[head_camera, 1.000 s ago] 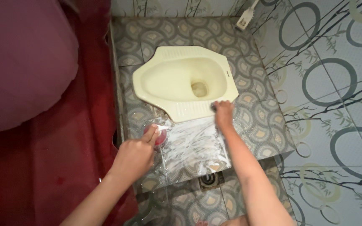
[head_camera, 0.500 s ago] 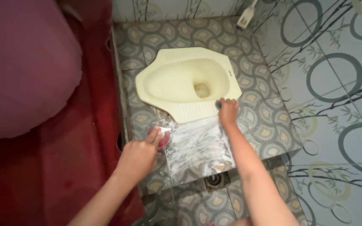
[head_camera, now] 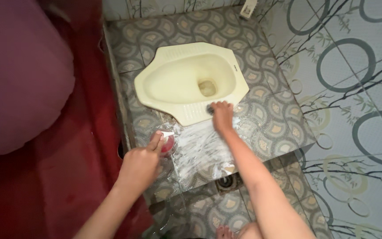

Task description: The person applies a cleaning agent to the rim of a squat toilet and scrubs the surface by hand. They then use a small plastic scoop to pour water from a bucket, rinsing the toilet and the surrounding floor.

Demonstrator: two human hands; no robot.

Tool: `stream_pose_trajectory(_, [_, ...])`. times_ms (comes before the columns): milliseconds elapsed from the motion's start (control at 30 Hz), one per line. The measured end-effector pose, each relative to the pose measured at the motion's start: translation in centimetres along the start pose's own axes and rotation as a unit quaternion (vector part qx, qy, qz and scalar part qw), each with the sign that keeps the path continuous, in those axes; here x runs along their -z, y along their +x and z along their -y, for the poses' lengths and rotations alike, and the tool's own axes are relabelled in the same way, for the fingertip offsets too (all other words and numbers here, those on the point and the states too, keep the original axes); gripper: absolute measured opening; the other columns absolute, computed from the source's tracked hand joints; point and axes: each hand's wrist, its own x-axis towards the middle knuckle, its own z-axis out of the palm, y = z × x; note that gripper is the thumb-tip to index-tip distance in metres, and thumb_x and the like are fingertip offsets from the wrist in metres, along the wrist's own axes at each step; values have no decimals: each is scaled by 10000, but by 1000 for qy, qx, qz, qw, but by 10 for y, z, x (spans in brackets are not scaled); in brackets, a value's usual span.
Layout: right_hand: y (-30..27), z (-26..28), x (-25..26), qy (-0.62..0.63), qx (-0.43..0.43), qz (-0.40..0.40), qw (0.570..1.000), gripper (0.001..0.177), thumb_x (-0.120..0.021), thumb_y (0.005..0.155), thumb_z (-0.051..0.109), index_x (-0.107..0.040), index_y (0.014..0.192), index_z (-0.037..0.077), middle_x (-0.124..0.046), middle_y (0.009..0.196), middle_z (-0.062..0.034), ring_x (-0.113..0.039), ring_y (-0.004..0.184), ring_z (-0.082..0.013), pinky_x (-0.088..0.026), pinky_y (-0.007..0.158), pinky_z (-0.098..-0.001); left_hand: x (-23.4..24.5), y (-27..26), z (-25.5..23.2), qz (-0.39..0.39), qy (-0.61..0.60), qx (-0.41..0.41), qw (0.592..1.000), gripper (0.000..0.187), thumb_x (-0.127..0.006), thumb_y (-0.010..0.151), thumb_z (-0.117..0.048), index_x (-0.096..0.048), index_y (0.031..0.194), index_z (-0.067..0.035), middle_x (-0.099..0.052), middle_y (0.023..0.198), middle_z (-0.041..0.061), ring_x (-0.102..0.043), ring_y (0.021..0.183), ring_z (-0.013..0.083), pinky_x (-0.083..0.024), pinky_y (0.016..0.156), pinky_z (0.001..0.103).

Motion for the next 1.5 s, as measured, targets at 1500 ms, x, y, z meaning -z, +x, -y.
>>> stream_pose_trajectory(1500, [-37,-105,51,-82,-86,-8,993,324,-582,722,-70,-722,980,67,-708,1031,-138,-590,1047,-338,-374,935,-494,6,-3,-6,4,83,12,996,528,-637,695,2,-733,1213,-24,-655,1383,84,-667,492,234,-590,550,337])
